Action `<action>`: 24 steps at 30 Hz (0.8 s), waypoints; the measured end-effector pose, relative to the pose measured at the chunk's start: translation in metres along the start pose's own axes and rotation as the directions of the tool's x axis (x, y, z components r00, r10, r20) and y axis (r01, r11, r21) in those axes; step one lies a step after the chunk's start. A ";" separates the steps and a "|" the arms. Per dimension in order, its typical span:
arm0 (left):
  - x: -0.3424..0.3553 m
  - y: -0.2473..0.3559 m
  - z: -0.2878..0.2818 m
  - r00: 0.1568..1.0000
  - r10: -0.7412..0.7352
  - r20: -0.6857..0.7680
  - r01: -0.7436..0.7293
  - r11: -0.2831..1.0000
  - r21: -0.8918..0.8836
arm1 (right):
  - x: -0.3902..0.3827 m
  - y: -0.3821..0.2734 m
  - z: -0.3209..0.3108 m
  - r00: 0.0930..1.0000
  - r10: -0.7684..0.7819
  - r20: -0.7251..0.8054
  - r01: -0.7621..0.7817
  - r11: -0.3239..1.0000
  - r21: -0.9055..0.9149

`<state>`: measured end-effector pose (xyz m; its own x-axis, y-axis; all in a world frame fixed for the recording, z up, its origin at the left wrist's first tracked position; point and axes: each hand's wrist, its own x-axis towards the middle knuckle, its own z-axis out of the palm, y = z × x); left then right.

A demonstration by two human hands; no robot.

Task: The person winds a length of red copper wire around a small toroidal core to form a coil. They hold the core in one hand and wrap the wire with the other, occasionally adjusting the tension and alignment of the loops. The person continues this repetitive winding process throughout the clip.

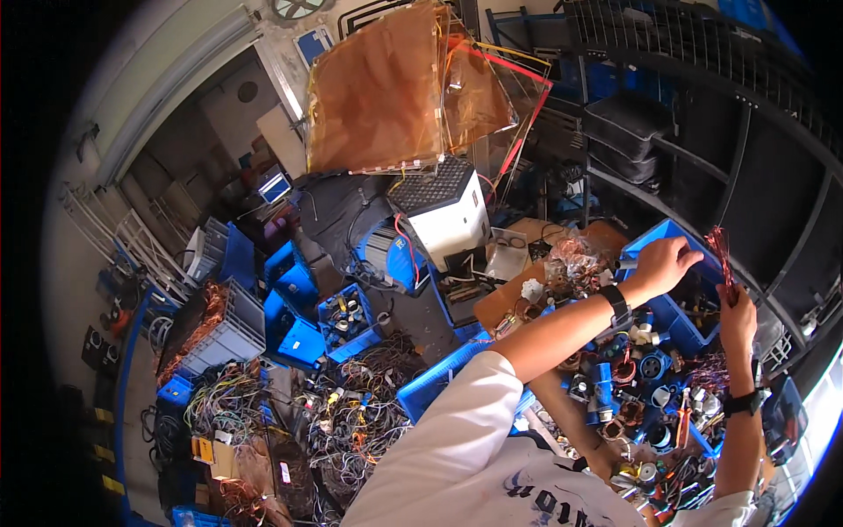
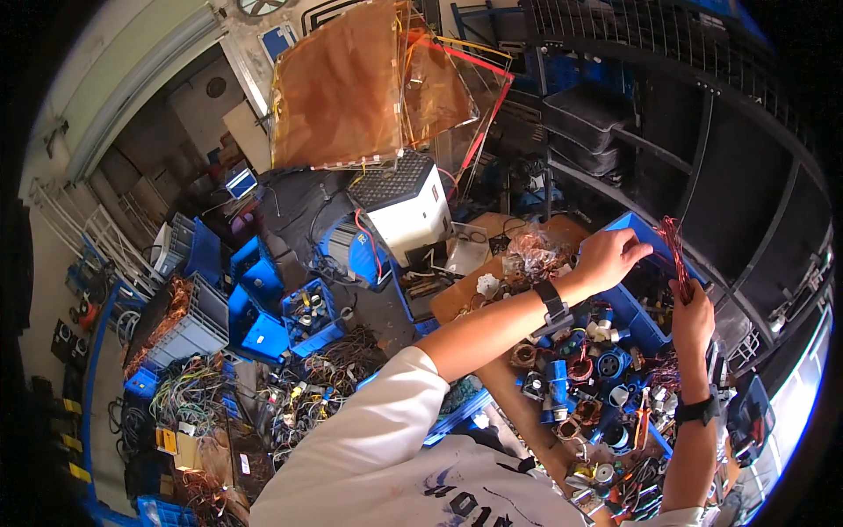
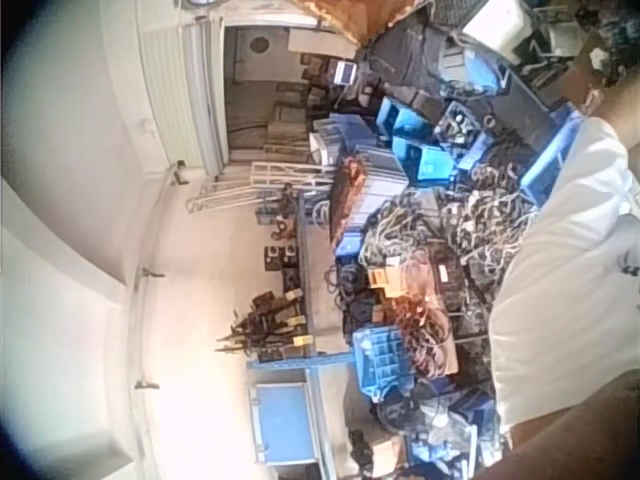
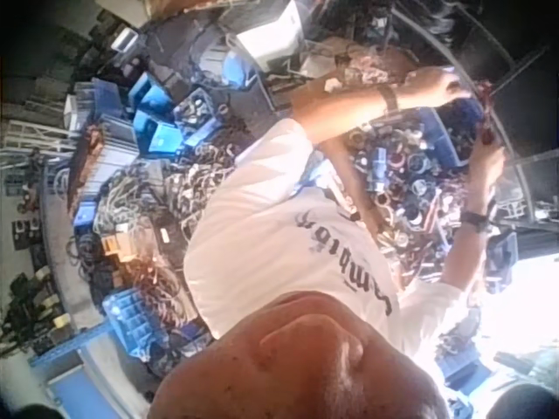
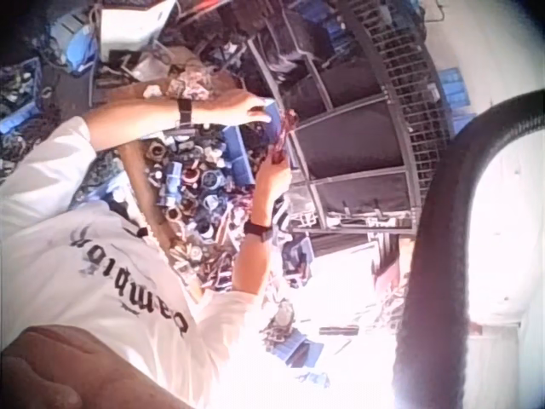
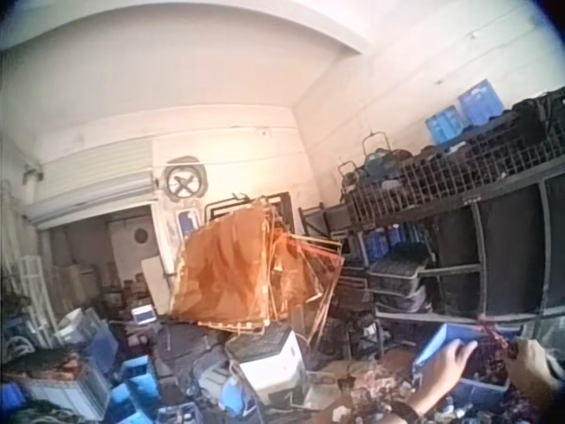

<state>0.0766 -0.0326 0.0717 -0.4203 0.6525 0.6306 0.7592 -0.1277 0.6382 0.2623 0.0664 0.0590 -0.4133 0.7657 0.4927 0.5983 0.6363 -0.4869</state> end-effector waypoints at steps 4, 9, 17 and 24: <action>-0.002 -0.018 0.032 0.984 -0.160 -0.082 0.131 0.950 -0.283 | 0.000 -0.001 0.011 0.998 0.050 0.038 -0.056 0.986 0.154; -0.011 -0.021 0.069 0.905 -0.425 0.006 0.305 0.641 -0.704 | 0.000 -0.001 0.017 0.998 0.034 0.061 -0.048 0.969 0.242; -0.018 0.025 0.073 0.958 -0.273 0.091 0.217 0.477 -0.852 | -0.010 -0.031 0.014 0.982 0.125 0.139 -0.135 0.989 0.066; -0.022 0.021 0.074 0.850 -0.450 0.273 0.319 0.028 -0.947 | -0.021 -0.050 0.021 0.977 0.058 0.206 -0.069 0.996 0.047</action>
<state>0.1384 0.0052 0.0385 -0.5634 0.8162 0.1281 -0.5834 -0.5029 0.6377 0.2267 0.0205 0.0578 -0.5107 0.8042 0.3041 0.5925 0.5855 -0.5533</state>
